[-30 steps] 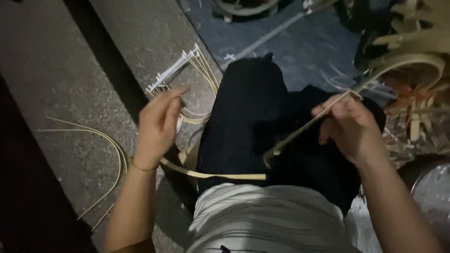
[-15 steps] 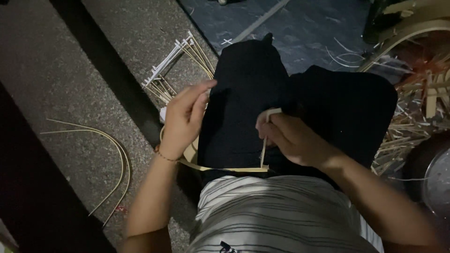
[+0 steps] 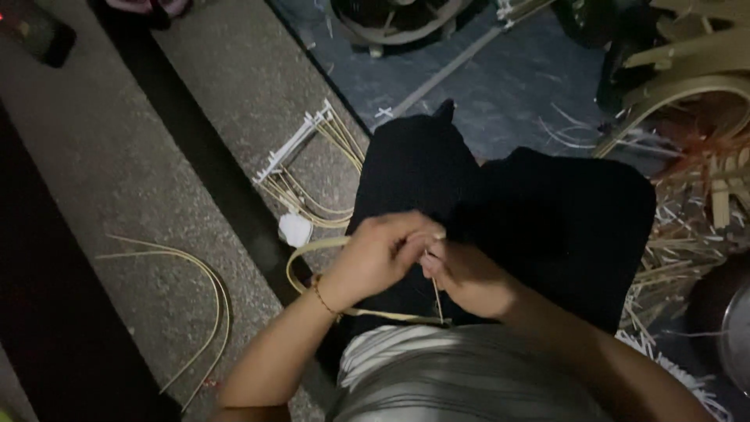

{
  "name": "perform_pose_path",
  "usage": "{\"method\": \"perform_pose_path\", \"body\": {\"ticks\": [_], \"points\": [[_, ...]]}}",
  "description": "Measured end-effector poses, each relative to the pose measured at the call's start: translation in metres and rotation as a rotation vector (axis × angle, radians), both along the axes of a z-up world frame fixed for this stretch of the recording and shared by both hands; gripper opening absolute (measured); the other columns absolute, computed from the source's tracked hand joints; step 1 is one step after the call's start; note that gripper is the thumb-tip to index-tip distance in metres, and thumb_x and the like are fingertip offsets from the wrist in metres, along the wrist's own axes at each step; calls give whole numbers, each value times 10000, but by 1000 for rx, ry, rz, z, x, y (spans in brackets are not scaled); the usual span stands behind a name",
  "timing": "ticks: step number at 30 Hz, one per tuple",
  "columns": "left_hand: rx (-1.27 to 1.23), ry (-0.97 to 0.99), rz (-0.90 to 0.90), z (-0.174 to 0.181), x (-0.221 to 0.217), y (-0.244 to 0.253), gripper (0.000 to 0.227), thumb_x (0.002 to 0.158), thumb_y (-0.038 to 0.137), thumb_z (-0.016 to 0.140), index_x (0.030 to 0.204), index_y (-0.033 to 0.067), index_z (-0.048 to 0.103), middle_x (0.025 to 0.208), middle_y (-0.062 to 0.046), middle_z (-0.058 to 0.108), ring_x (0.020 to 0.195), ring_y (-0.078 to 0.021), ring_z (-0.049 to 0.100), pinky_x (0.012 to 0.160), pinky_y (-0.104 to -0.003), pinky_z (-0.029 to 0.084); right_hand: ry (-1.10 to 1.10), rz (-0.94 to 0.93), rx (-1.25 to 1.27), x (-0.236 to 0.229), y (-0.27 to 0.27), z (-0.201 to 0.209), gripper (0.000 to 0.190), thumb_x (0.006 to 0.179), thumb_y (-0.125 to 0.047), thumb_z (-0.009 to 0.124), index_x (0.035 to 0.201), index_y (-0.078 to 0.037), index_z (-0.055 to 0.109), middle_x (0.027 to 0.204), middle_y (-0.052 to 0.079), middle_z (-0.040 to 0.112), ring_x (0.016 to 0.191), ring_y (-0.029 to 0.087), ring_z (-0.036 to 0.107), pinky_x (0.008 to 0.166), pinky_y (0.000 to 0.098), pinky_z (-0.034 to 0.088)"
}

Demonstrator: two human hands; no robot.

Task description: Assembling a bamboo frame by securing strips with white adhesive tape.

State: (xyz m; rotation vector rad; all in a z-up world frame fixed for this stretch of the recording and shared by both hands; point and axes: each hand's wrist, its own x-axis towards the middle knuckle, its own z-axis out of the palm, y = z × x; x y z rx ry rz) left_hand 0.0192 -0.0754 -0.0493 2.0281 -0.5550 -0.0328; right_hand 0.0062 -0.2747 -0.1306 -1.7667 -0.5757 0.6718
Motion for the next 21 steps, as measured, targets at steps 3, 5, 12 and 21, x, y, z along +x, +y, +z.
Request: {"method": "perform_pose_path", "body": {"ticks": [3,5,12,21], "points": [[27,151,-43,-3,2,-2,130,984,87,666,1089,42,726,948,-145,741,839,-286,762,723,-339,594,73,-16,-89,2,1,7,206,1009,-212,471,1085,-58,585,786,65,633,687,181,635,632,338,523],[41,220,-15,-5,3,-2,146,954,80,668,1078,43,737,916,-137,757,761,-248,773,662,-319,590,76,14,-148,2,-1,6,217,1020,-207,465,1007,-49,613,783,67,652,684,164,660,640,324,546],[74,251,-31,-3,5,-4,147,956,92,670,1072,28,735,897,-133,760,750,-237,775,649,-310,592,174,-34,-108,0,-1,5,227,1021,-198,459,1047,-40,620,804,47,663,684,150,658,635,312,563],[154,123,-156,-16,4,-3,191,933,82,702,1111,19,732,1015,-147,743,914,-302,727,787,-370,579,143,-166,-182,-8,-5,-7,234,1025,-220,507,1116,-48,637,810,87,708,704,216,702,646,341,564]]}}
